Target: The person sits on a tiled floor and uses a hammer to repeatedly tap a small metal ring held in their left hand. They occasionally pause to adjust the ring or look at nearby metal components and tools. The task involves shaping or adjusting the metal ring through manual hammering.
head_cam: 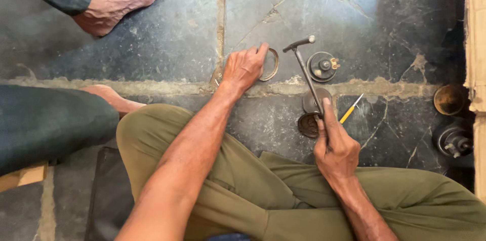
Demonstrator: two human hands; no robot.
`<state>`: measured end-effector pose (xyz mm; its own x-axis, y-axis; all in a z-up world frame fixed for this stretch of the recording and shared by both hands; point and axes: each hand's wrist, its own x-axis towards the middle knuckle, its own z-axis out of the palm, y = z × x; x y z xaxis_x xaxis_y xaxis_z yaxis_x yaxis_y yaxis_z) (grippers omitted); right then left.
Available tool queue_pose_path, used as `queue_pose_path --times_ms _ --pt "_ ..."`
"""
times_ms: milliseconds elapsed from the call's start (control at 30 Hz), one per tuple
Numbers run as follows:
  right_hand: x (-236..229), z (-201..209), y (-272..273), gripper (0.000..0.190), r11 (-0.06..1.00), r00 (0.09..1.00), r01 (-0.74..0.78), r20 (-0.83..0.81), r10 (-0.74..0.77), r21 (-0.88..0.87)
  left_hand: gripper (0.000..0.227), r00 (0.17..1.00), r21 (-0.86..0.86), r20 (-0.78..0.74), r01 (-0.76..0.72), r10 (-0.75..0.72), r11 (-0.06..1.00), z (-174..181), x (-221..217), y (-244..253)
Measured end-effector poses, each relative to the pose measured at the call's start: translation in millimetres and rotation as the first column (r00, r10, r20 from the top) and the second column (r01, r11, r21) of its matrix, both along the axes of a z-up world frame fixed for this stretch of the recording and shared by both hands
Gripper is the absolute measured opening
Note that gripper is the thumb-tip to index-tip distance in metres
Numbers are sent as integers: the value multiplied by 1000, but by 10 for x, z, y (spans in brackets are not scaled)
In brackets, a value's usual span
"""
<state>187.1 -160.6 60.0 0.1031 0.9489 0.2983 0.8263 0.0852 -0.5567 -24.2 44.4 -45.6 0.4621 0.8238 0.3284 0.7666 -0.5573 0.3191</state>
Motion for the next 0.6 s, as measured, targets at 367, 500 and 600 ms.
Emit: queue_pose_path --times_ms 367,500,600 --pt "-8 5 6 49 999 1000 -17 -9 17 -28 24 1000 29 -7 -6 6 1000 -20 -3 10" --pt "-20 -18 80 52 886 991 36 132 28 -462 22 1000 19 -23 -16 16 1000 8 22 -9" --pt "2 -4 89 54 901 985 53 170 23 -430 23 1000 37 -12 -23 24 999 32 32 25"
